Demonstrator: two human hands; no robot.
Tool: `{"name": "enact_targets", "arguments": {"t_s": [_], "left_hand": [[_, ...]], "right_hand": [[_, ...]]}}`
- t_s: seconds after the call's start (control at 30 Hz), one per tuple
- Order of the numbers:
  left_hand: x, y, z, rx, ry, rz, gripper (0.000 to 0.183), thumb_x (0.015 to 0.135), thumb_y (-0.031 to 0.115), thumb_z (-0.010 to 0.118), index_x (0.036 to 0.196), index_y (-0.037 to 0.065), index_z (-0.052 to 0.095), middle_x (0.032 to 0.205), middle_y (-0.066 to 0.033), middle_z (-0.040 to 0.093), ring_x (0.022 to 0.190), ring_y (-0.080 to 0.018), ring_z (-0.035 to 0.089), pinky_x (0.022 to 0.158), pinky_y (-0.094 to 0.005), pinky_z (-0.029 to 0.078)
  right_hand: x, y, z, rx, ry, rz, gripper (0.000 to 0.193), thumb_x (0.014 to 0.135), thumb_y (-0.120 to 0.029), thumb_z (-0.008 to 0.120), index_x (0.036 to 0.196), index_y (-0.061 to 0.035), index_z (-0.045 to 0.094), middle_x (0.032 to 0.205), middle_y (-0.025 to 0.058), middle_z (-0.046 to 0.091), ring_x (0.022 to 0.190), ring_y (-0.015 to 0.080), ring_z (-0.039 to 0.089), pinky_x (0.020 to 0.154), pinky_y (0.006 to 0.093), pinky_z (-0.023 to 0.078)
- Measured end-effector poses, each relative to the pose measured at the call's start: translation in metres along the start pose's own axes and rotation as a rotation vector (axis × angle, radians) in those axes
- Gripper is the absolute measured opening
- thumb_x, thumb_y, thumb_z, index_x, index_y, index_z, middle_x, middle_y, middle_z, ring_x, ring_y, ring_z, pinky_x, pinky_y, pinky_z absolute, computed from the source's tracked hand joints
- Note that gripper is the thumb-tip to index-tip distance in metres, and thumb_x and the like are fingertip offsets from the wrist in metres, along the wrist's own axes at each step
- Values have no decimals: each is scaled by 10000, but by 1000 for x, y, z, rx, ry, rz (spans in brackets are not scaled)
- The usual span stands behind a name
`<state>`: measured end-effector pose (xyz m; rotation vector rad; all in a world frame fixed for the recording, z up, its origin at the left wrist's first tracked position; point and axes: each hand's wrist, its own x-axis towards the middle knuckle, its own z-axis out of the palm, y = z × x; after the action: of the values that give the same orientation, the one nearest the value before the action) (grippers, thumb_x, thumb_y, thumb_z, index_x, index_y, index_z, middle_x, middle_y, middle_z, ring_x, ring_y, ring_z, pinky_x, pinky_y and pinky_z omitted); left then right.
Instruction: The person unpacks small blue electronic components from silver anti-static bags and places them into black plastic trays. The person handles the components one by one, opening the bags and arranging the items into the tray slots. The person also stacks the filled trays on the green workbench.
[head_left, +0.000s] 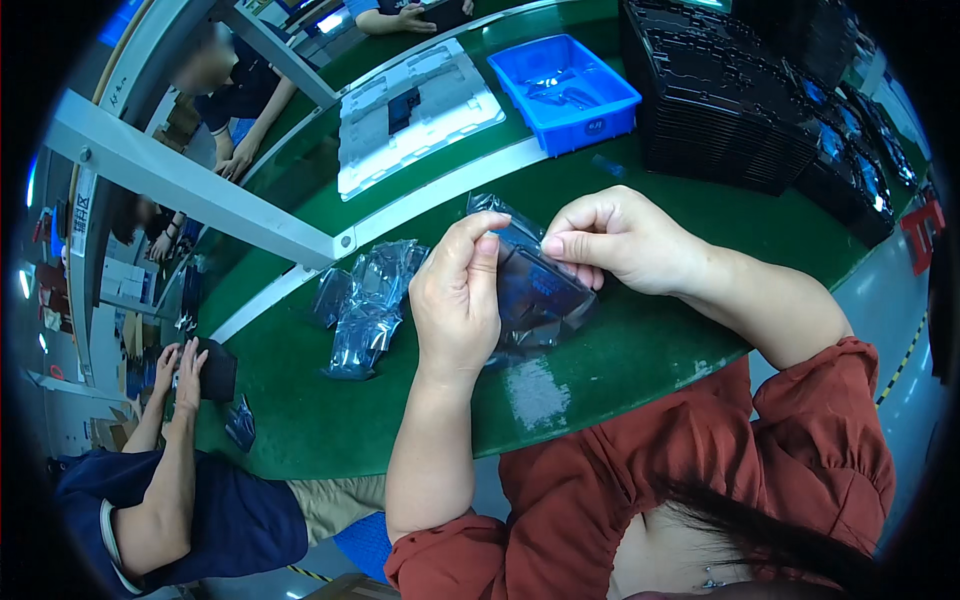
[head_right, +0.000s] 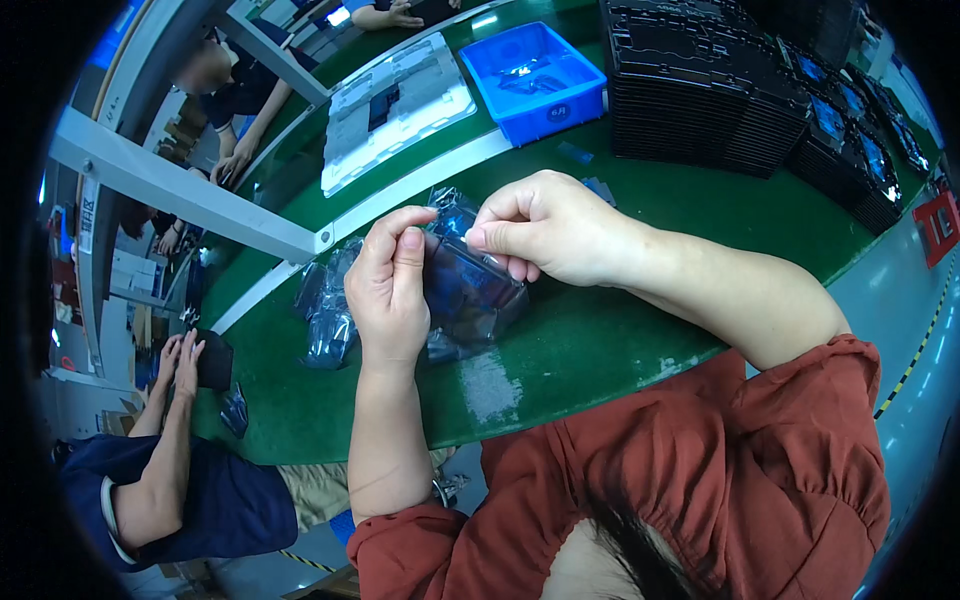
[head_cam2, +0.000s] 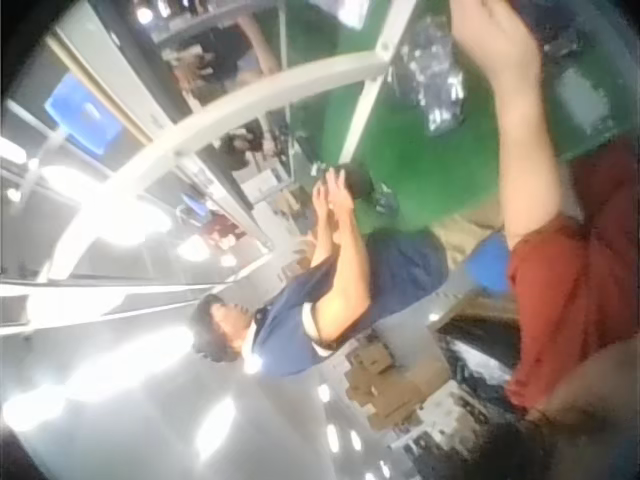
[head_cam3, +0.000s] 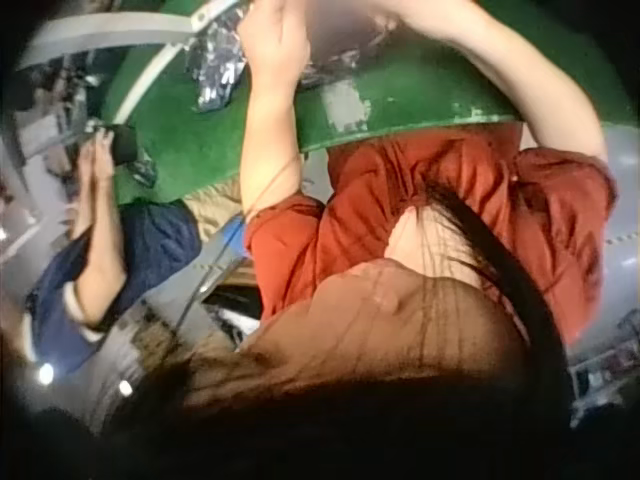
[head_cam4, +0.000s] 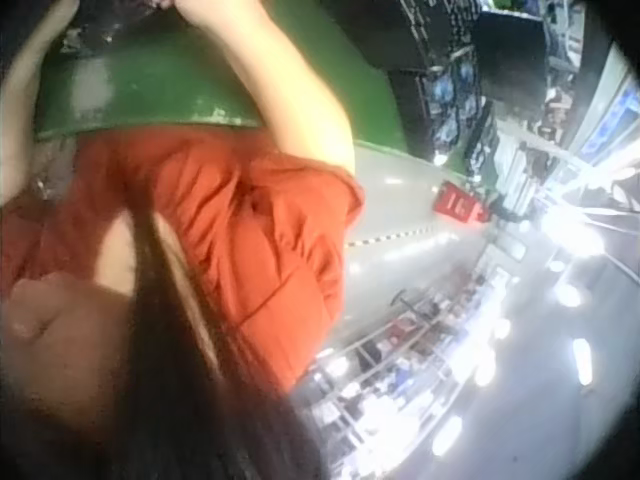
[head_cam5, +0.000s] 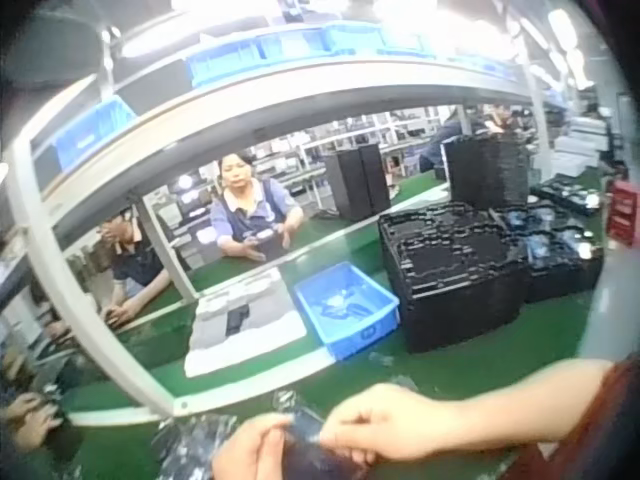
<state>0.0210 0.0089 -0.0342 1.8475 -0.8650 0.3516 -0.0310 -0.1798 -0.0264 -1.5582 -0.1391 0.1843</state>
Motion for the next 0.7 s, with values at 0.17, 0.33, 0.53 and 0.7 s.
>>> {"name": "enact_targets", "arguments": {"t_s": [0.17,0.33,0.53,0.7], "left_hand": [[-1,8,3,86,15,84,185,907,136,567,1052,52,645,992,-138,632,852,-252,615,762,-336,481],[5,12,7,241,-146,399,345,788,180,672,1112,63,644,1182,-159,579,1095,-358,542,931,-424,434],[4,6,11,190,-48,482,214,672,15,740,873,37,668,1004,-112,657,1026,-320,605,868,-393,481],[2,11,9,42,6,474,157,658,-29,716,790,14,642,889,-101,661,939,-295,627,819,-381,499]], "right_hand": [[-2,3,3,58,58,-67,203,923,-173,571,820,-15,644,665,6,580,565,50,525,504,194,441],[2,6,-5,110,126,-78,217,930,-182,525,778,-45,599,649,-4,544,553,50,511,486,191,434],[5,11,-4,210,120,15,192,920,-169,541,813,-23,603,668,35,577,546,112,530,514,243,426],[15,12,-15,-850,245,-482,159,790,-148,576,744,3,595,713,172,596,683,339,597,628,410,474]]}}
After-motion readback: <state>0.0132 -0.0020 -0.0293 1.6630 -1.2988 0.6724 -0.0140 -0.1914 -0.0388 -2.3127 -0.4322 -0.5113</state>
